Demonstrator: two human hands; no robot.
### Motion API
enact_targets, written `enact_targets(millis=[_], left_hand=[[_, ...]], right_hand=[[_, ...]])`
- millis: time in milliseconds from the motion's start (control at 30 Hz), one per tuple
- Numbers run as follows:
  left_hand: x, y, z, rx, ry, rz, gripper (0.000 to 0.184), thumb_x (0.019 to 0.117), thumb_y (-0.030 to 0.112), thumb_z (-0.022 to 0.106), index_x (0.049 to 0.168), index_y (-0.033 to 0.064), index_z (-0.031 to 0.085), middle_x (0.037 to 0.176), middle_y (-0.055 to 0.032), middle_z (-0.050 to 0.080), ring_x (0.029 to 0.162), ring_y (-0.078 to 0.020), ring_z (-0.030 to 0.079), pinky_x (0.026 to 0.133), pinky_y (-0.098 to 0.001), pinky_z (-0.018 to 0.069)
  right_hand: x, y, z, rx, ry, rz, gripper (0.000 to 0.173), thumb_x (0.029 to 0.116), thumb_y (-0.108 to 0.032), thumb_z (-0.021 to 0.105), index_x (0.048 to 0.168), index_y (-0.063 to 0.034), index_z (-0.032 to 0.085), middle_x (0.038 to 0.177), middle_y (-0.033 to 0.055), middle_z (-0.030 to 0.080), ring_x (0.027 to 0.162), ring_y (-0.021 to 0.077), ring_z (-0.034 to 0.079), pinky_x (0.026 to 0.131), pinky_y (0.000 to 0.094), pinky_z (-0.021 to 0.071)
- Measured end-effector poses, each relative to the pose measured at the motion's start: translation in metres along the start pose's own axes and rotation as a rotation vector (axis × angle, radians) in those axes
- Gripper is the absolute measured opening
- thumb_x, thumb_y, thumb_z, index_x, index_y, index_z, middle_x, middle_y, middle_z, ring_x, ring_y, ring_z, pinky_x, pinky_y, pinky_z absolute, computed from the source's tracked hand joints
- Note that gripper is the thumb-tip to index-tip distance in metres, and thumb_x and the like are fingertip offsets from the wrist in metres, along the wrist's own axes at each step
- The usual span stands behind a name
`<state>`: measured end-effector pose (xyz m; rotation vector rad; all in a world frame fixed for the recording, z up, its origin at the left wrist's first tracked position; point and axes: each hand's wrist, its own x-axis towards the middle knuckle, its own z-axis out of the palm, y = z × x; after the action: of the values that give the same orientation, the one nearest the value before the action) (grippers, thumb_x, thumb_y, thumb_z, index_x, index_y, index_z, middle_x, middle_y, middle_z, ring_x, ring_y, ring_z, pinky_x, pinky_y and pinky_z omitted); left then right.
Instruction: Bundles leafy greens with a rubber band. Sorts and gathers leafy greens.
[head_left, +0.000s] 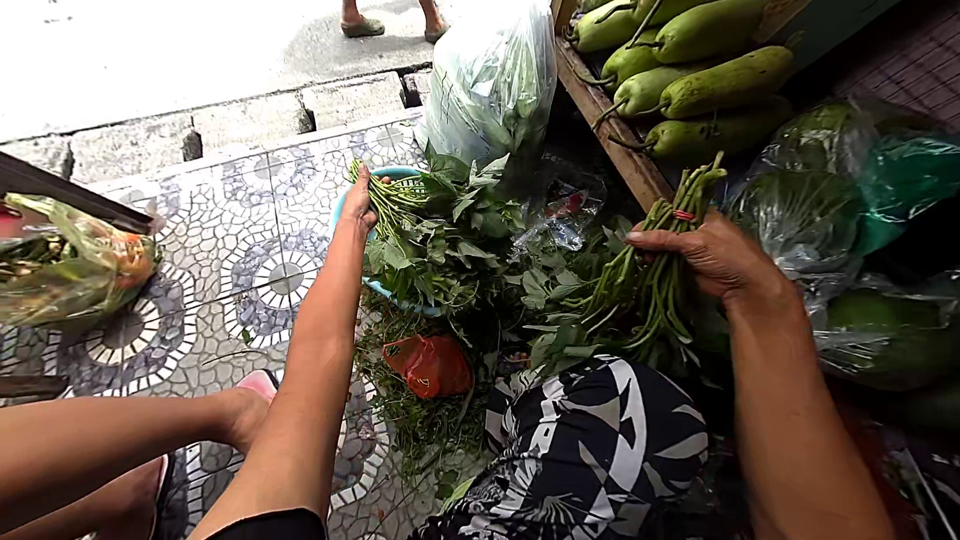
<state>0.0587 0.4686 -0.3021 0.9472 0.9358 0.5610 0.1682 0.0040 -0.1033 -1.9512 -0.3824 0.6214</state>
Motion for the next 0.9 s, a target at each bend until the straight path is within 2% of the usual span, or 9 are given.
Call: enact_targets(millis=[67,133,233,333,467,567,700,800,900], left_hand=[[0.018,-0.004,-0.021,0.336,0.188,-0.009,0.069,0.1044,0.057,0.048,0.147,0.0031,0.043,0.133,-0.0187,0.061,0.118,-0.0263,0.063,0.096,-0.0458,0.055],[0.023,-0.011,-0.035,0.723,0.232,0.006,0.097,0.1001,0.058,0.054,0.159,-0.0068,0.014,0.16,-0.0324,0.028,0.146,-0.0428,0.035,0.116,-0.0556,0.0351],[-0.02,-0.02,0.004,0.917,-0.045,0.256,0.083,0.1008,0.045,0.06,0.154,-0.0103,0.028,0.152,-0.0388,0.036,0.141,-0.0517,0.038,0.116,-0.0626,0.032],[-0.108,-0.044,0.059,0.864,-0.531,0.394,0.042,0.1087,0.029,0.049,0.137,-0.0009,0.059,0.128,-0.0218,0.066,0.119,-0.0316,0.064,0.105,-0.0513,0.0473],[-0.176,-0.082,0.094,0.636,-0.866,0.437,0.042,0.1088,0.025,0.047,0.14,-0.0011,0.056,0.136,-0.0188,0.062,0.125,-0.0248,0.061,0.108,-0.0428,0.0481],[-0.149,-0.08,0.09,0.68,-0.418,0.531,0.05,0.1057,0.025,0.053,0.146,-0.0049,0.049,0.147,-0.0281,0.051,0.139,-0.0409,0.046,0.118,-0.0525,0.0343],[-0.044,-0.063,0.02,0.755,0.451,0.143,0.064,0.1023,0.025,0.054,0.155,-0.0044,0.033,0.157,-0.0316,0.033,0.147,-0.0455,0.031,0.118,-0.053,0.032],[0.009,-0.078,-0.04,0.699,0.35,-0.163,0.075,0.0966,0.027,0.069,0.151,-0.01,0.033,0.149,-0.033,0.043,0.138,-0.0425,0.045,0.111,-0.0547,0.0403],[0.008,-0.064,-0.063,0.652,0.026,-0.081,0.064,0.0918,0.021,0.077,0.142,-0.0062,0.047,0.136,-0.0277,0.057,0.124,-0.0368,0.057,0.104,-0.0535,0.0466]], right_hand=[[0.006,0.006,0.006,-0.012,0.005,0.016,0.012,0.0875,-0.007,0.074,0.096,-0.0076,0.065,0.076,-0.0018,0.069,0.063,0.0053,0.065,0.062,0.0205,0.0568],[0.012,0.01,0.017,-0.027,0.013,0.065,0.015,0.0885,-0.008,0.076,0.099,-0.006,0.066,0.075,-0.0009,0.069,0.062,0.0054,0.065,0.062,0.0207,0.0573],[0.027,0.011,0.031,-0.05,-0.021,0.11,0.014,0.0894,-0.01,0.076,0.099,-0.0048,0.067,0.076,0.0,0.069,0.064,0.0059,0.064,0.064,0.0218,0.0562],[0.036,0.008,0.047,-0.087,-0.058,0.138,0.013,0.0906,-0.012,0.076,0.098,-0.0052,0.069,0.075,-0.0013,0.068,0.064,0.0048,0.063,0.065,0.0215,0.0556],[0.032,0.001,0.063,-0.076,-0.054,0.108,0.013,0.0892,-0.009,0.078,0.099,-0.0049,0.069,0.076,-0.0011,0.07,0.065,0.0047,0.065,0.067,0.0215,0.0573],[0.022,-0.004,0.064,-0.11,-0.048,0.072,0.005,0.0907,-0.007,0.075,0.093,-0.0075,0.071,0.074,-0.0032,0.069,0.064,0.0027,0.063,0.065,0.0194,0.0555],[-0.003,-0.001,0.045,-0.08,0.005,0.01,0.01,0.0896,-0.005,0.075,0.098,-0.0092,0.071,0.079,-0.0021,0.071,0.063,0.004,0.063,0.06,0.0189,0.0543],[-0.008,0.004,0.034,-0.072,0.046,0.01,0.01,0.0874,-0.005,0.076,0.095,-0.01,0.071,0.079,-0.0027,0.072,0.062,0.0043,0.063,0.059,0.0193,0.0545],[-0.009,0.006,0.027,-0.078,0.058,0.002,0.017,0.0868,-0.005,0.076,0.1,-0.0118,0.067,0.079,-0.0051,0.069,0.061,0.0021,0.061,0.058,0.0181,0.0527]])
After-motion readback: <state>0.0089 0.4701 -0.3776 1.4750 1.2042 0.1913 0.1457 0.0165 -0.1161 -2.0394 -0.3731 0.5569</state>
